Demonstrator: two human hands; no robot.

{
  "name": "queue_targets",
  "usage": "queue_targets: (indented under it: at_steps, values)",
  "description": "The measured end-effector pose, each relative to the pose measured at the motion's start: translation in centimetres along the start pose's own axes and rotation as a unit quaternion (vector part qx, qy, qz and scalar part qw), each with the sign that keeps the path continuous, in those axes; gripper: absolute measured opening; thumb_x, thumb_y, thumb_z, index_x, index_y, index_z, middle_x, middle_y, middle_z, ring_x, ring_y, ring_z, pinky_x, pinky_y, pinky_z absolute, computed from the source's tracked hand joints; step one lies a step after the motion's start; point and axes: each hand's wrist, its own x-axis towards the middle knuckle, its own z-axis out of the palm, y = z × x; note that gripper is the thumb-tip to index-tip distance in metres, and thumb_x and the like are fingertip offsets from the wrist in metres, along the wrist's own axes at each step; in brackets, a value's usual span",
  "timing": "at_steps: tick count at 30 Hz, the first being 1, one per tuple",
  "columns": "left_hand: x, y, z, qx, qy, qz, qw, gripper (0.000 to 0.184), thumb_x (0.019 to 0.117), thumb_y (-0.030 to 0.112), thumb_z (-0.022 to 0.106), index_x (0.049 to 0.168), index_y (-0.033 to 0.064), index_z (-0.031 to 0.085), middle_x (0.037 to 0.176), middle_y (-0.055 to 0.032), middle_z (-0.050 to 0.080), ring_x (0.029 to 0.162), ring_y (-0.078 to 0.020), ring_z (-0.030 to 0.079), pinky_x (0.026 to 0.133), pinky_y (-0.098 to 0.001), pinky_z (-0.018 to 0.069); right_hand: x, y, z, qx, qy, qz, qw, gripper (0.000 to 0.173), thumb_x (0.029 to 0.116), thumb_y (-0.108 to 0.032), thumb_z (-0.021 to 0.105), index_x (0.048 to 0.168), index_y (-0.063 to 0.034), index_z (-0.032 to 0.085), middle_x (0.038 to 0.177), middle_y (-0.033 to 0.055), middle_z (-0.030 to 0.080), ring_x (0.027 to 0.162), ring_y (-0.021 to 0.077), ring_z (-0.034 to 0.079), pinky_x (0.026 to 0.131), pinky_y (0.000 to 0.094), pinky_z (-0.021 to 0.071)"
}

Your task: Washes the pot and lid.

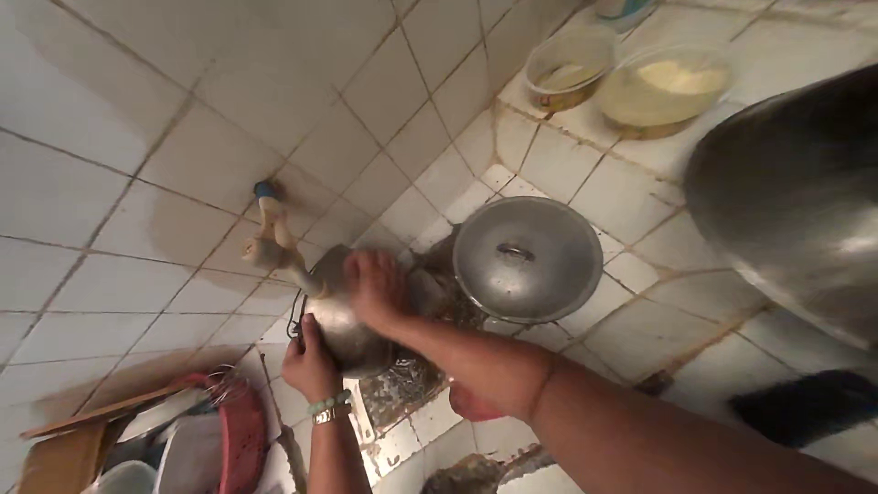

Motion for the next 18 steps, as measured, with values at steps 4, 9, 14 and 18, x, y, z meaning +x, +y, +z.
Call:
queue_targets:
  at_steps: [4, 9, 14, 18]
  values:
    - [-0.4, -0.2, -0.3, 0.011, 0.015, -0.002, 1.0, 0.046, 0.1007, 0.038, 0.064, 0.074, 0.0003, 0.063, 0.063, -0.0017, 0.056, 0.058, -0.01, 0.056, 0.063, -0.0349, 0.0494, 4.1, 1.5, -0.1, 0.032, 0.068, 0.079, 0.994, 0.036, 0.1099, -0.029, 0.045, 0.134, -0.0055, 0.057, 0.128, 0.0267, 0.06, 0.118, 0.0459, 0.059, 0.094, 0.0619, 0.0503]
    - [-0.5, -0.7, -0.5, -0.004, 0.008, -0.014, 1.0, 0.043, 0.1024, 0.035, 0.061, 0.078, 0.0, 0.064, 0.066, -0.0019, 0.058, 0.062, -0.0093, 0.058, 0.065, -0.0342, 0.0511, 0.3, 0.7, 0.6, 0.017, 0.013, 0.009, 1.0, 0.038, 0.1093, -0.029, 0.046, 0.132, -0.004, 0.062, 0.131, 0.0226, 0.061, 0.126, 0.0397, 0.057, 0.105, 0.0558, 0.0454]
    - [-0.6, -1.2, -0.6, -0.027, 0.025, -0.018, 0.999, 0.042, 0.1029, 0.035, 0.06, 0.079, -0.0003, 0.065, 0.067, -0.002, 0.059, 0.062, -0.0082, 0.059, 0.066, -0.0328, 0.0517, 4.8, 3.5, 0.5, 0.069, 0.028, 0.107, 0.992, 0.037, 0.1101, -0.028, 0.045, 0.134, -0.0026, 0.058, 0.125, 0.0248, 0.063, 0.116, 0.0411, 0.063, 0.096, 0.0582, 0.0523]
    - [-0.6, -1.7, -0.7, -0.033, 0.024, -0.016, 0.999, 0.042, 0.1032, 0.034, 0.059, 0.078, 0.0004, 0.063, 0.066, 0.0004, 0.058, 0.061, -0.0059, 0.059, 0.064, -0.0301, 0.0523, -0.8, 1.2, 1.4, 0.02, 0.014, -0.064, 0.998, 0.035, 0.107, -0.027, 0.05, 0.126, -0.0027, 0.067, 0.128, 0.0207, 0.065, 0.124, 0.0374, 0.059, 0.104, 0.054, 0.0459]
